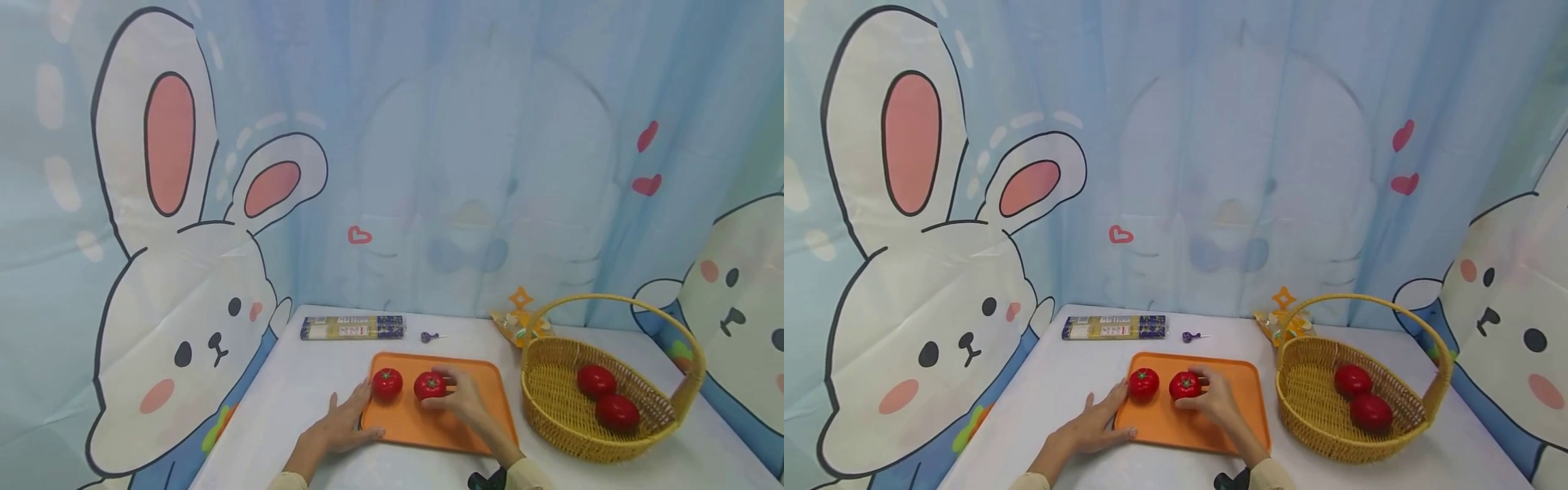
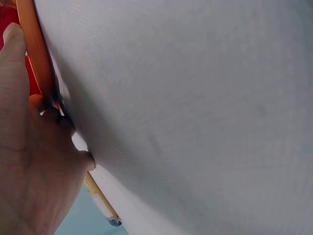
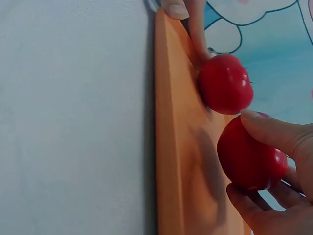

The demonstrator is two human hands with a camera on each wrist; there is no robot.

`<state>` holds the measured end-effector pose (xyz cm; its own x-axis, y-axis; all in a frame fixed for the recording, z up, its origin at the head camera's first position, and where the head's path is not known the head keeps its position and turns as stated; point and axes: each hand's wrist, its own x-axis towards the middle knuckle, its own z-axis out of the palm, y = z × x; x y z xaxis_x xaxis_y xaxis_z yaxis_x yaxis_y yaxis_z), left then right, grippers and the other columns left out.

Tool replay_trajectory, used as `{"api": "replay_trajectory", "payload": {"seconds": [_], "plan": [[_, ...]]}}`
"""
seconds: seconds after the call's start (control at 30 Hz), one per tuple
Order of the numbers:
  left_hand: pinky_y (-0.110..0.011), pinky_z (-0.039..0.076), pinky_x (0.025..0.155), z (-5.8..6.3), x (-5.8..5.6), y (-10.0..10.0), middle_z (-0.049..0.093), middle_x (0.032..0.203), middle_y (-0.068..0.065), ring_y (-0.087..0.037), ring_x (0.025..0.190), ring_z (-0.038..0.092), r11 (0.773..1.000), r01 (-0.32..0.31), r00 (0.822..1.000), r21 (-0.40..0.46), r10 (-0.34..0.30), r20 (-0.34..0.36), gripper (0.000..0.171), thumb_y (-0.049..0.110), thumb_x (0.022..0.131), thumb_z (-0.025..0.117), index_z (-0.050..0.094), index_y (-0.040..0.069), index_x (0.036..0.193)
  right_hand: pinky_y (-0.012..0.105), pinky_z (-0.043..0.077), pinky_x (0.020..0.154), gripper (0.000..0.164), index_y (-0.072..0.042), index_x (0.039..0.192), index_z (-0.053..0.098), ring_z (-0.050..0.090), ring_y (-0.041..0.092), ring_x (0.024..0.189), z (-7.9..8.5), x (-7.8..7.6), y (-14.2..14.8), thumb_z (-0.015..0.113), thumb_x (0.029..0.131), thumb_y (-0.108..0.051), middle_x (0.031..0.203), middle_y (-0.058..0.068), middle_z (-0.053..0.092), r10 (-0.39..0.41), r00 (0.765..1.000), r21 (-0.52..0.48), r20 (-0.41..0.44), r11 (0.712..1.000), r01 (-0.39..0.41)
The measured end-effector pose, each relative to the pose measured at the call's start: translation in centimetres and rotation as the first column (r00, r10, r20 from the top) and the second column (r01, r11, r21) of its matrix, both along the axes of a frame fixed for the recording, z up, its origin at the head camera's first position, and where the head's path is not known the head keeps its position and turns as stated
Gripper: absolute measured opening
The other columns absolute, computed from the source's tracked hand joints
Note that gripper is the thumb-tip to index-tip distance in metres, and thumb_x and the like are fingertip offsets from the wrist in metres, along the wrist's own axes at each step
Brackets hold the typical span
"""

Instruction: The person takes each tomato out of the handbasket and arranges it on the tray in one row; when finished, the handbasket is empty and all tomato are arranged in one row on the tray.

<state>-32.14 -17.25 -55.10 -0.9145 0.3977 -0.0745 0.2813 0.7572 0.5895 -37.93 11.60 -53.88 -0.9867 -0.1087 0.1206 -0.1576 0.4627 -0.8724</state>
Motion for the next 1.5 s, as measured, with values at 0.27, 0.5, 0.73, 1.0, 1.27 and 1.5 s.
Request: {"api": "replay_trajectory", "payload": {"seconds": [0.27,0.5,0.73,1.0,1.27,1.5], "plan": [[-0.076,-0.003,0.126,0.0,-0.1,0.1,0.017,0.18,-0.014,-0.039,0.166,0.017,1.0,0.006,1.0,0.017,-0.006,-0.011,0.102,0.063,0.101,0.066,0.019,0.009,0.173,0.06,0.056,0.106,0.075,0.002,0.14,0.066,0.066,0.047,0.125,-0.6,-0.2,-1.2,0.098,0.074,-0.003,0.134,0.026,0.069,-0.036,0.998,-0.003,0.046,0.999,0.036],[-0.079,-0.004,0.124,-0.3,-0.2,-0.1,0.018,0.18,-0.017,-0.041,0.165,0.018,0.999,0.017,1.0,0.046,-0.016,-0.019,0.106,0.068,0.098,0.067,0.021,0.008,0.173,0.059,0.055,0.107,0.073,0.006,0.141,0.064,0.065,0.048,0.128,-0.8,-0.3,-1.7,0.097,0.078,-0.007,0.139,0.029,0.067,-0.017,1.0,0.0,0.013,1.0,0.017],[-0.077,-0.005,0.126,-1.0,-0.8,-0.2,0.019,0.18,-0.013,-0.038,0.165,0.019,0.999,0.0,0.999,0.05,0.002,-0.036,0.108,0.072,0.096,0.065,0.022,0.01,0.173,0.058,0.054,0.109,0.073,0.005,0.144,0.061,0.063,0.049,0.132,-0.8,-0.6,-1.6,0.096,0.082,-0.009,0.142,0.027,0.065,-0.001,1.0,0.002,0.006,1.0,0.001],[-0.076,-0.004,0.126,-0.6,-0.3,-0.1,0.018,0.181,-0.012,-0.038,0.166,0.018,1.0,0.001,1.0,0.025,0.0,-0.013,0.105,0.065,0.099,0.068,0.019,0.01,0.173,0.059,0.051,0.112,0.078,0.006,0.146,0.059,0.061,0.048,0.135,-0.9,-0.5,-1.7,0.097,0.08,-0.01,0.145,0.027,0.064,0.009,1.0,0.028,0.006,1.0,-0.009],[-0.077,-0.004,0.126,-0.6,-0.3,-0.1,0.016,0.181,-0.012,-0.037,0.166,0.016,1.0,0.009,1.0,0.019,-0.008,-0.002,0.104,0.067,0.099,0.065,0.02,0.01,0.173,0.061,0.048,0.115,0.089,0.008,0.151,0.054,0.055,0.049,0.141,-1.0,-0.5,-1.7,0.099,0.078,-0.013,0.151,0.03,0.059,0.009,1.0,0.011,0.02,1.0,-0.009],[-0.076,-0.002,0.127,-0.2,-0.3,-0.1,0.018,0.181,-0.011,-0.037,0.166,0.018,1.0,0.001,1.0,0.009,-0.001,0.01,0.103,0.066,0.099,0.067,0.022,0.011,0.173,0.06,0.046,0.117,0.09,0.008,0.154,0.05,0.052,0.051,0.144,-0.4,-0.3,-1.0,0.097,0.081,-0.016,0.154,0.033,0.055,0.022,0.998,-0.028,0.055,0.999,-0.021]]}}
